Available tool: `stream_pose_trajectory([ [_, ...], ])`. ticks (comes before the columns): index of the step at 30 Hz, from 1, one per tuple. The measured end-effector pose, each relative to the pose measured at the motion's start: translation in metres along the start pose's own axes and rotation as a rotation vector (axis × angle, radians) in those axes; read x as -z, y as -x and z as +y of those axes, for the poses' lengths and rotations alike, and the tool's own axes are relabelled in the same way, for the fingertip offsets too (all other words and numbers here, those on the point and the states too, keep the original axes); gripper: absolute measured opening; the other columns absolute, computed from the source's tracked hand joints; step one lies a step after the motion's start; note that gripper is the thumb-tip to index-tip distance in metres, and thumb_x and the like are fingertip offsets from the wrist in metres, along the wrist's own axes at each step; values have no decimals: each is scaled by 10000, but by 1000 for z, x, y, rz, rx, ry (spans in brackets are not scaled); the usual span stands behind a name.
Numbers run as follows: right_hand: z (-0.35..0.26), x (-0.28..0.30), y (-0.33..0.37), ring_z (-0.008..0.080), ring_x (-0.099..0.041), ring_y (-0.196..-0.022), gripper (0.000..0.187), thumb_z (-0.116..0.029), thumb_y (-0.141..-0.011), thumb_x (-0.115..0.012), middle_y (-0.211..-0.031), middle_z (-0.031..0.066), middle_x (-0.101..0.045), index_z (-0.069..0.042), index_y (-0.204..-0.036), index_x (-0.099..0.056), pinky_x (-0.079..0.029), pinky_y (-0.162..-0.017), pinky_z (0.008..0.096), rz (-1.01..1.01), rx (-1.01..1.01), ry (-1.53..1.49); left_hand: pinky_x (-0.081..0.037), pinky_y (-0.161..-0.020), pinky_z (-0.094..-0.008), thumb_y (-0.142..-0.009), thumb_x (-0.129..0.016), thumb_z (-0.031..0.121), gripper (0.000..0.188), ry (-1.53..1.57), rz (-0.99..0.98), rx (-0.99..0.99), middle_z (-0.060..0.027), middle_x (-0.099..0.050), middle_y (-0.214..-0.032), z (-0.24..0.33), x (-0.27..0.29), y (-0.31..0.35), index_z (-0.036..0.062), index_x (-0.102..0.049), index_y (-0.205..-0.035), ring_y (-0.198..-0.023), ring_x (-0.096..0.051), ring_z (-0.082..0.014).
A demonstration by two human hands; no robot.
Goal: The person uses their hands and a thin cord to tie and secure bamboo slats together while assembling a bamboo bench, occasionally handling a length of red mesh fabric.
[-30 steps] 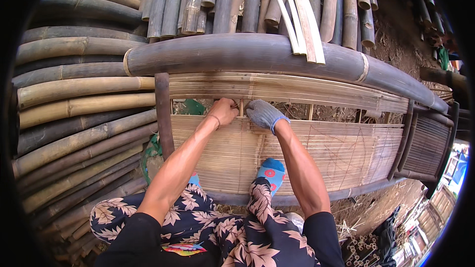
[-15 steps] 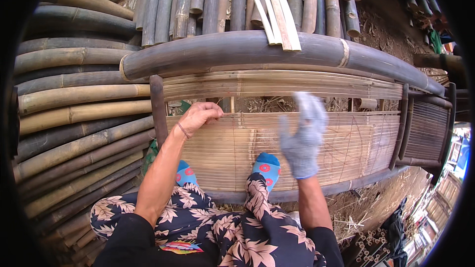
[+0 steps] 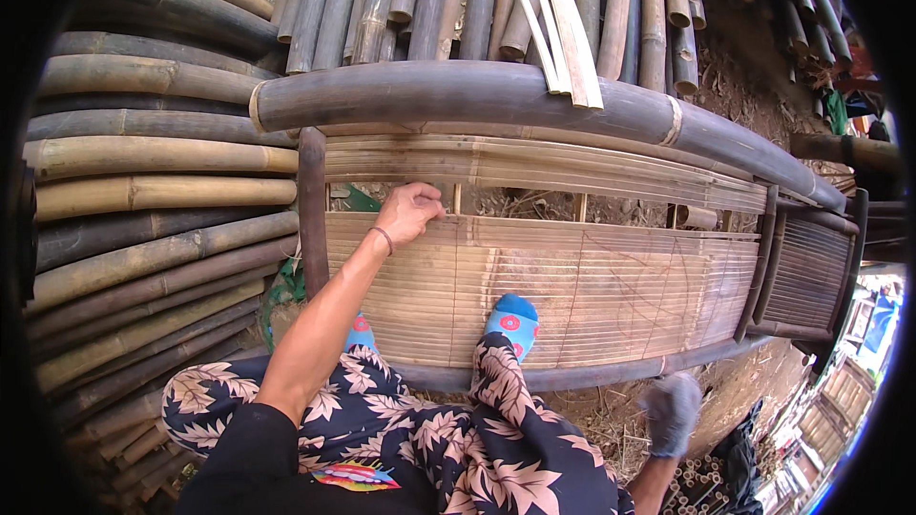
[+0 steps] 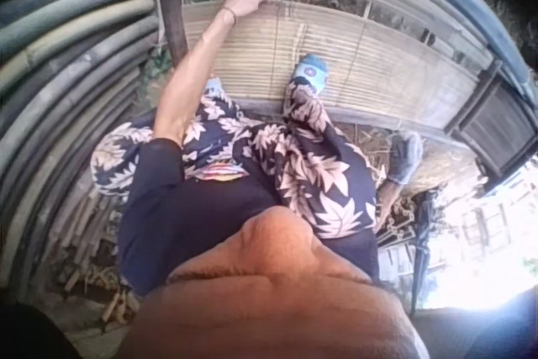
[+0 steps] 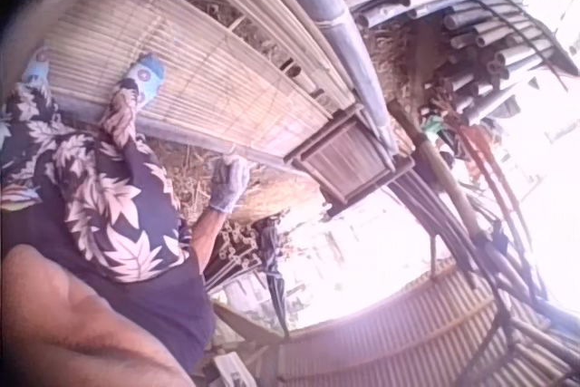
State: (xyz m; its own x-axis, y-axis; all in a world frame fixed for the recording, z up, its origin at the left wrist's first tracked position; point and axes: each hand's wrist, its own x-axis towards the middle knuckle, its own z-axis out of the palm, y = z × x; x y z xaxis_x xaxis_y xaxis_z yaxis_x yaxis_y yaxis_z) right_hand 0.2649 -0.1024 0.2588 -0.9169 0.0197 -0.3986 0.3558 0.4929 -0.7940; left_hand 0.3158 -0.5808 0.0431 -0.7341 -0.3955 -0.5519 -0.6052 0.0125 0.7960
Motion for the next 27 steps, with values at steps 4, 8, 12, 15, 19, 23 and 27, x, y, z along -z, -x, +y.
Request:
stream_pose_trajectory([
  [4, 45, 174, 27, 82, -416, -468, 230, -300, -921, -656, -551, -45, -401, -101, -831, -585, -437, -444, 269, 322, -356, 62, -521, -747, -395, -917, -599, 246, 299, -421, 200, -334, -127, -709, -986, -4, -13, -1, 25, -675, -1103, -812, -651, -271],
  [8, 75, 200, 7, 89, -522, -553, 175, -215, -870, -691, -639, 10, -571, -44, -832, -682, -538, -579, 300, 85, -505, 475, -449, -893, -498, -995, -457, 330, 356, -740, -170, -147, -163, -687, -1036, -1, -15, 1, 49, -674, -1018, -1002, -607, -372],
  [12, 100, 177, -41, 311, -622, -1035, 274, -51, -776, -642, -1045, 173, -656, -10, -1045, -673, -492, -978, 371, -271, 91, 1350, -403, -922, -511, -1026, -395, 372, 405, -752, -197, -202, -161, -683, -1057, -7, -11, 11, 73, -668, -1014, -1035, -602, -368],
  [15, 35, 2, -55, 388, -503, -1239, 552, 44, -737, -592, -1304, 212, -549, -29, -1283, -560, -396, -1091, 421, -169, 287, 1122, -393, -940, -511, -1027, -394, 385, 408, -733, -207, -179, -153, -685, -1054, -8, -9, 9, 86, -671, -1020, -1051, -599, -359],
  [19, -10, -195, -68, 360, -553, -1151, 511, -239, -807, -750, -1237, 185, -589, -88, -1263, -577, -437, -989, 456, -187, 704, 894, -379, -959, -504, -1020, -406, 397, 400, -744, -270, -97, -149, -684, -1105, -4, -5, 6, 107, -665, -1112, -1076, -593, -353],
  [23, -29, -297, -95, 355, -585, -1062, 339, -357, -885, -656, -1031, 157, -616, -76, -1070, -614, -463, -908, 470, -436, 743, 1015, -369, -956, -493, -1006, -405, 430, 417, -680, -247, -88, -132, -688, -1135, -5, -8, 3, 122, -654, -1135, -1111, -587, -337],
  [27, -24, -316, -99, 389, -631, -924, 281, -324, -936, -573, -953, 189, -634, -53, -971, -638, -499, -833, 487, -543, 629, 1025, -302, -1034, -454, -1001, -400, 491, 477, -694, -295, -11, -96, -669, -1223, -2, -10, 0, 203, -608, -1320, -1127, -561, -326],
])
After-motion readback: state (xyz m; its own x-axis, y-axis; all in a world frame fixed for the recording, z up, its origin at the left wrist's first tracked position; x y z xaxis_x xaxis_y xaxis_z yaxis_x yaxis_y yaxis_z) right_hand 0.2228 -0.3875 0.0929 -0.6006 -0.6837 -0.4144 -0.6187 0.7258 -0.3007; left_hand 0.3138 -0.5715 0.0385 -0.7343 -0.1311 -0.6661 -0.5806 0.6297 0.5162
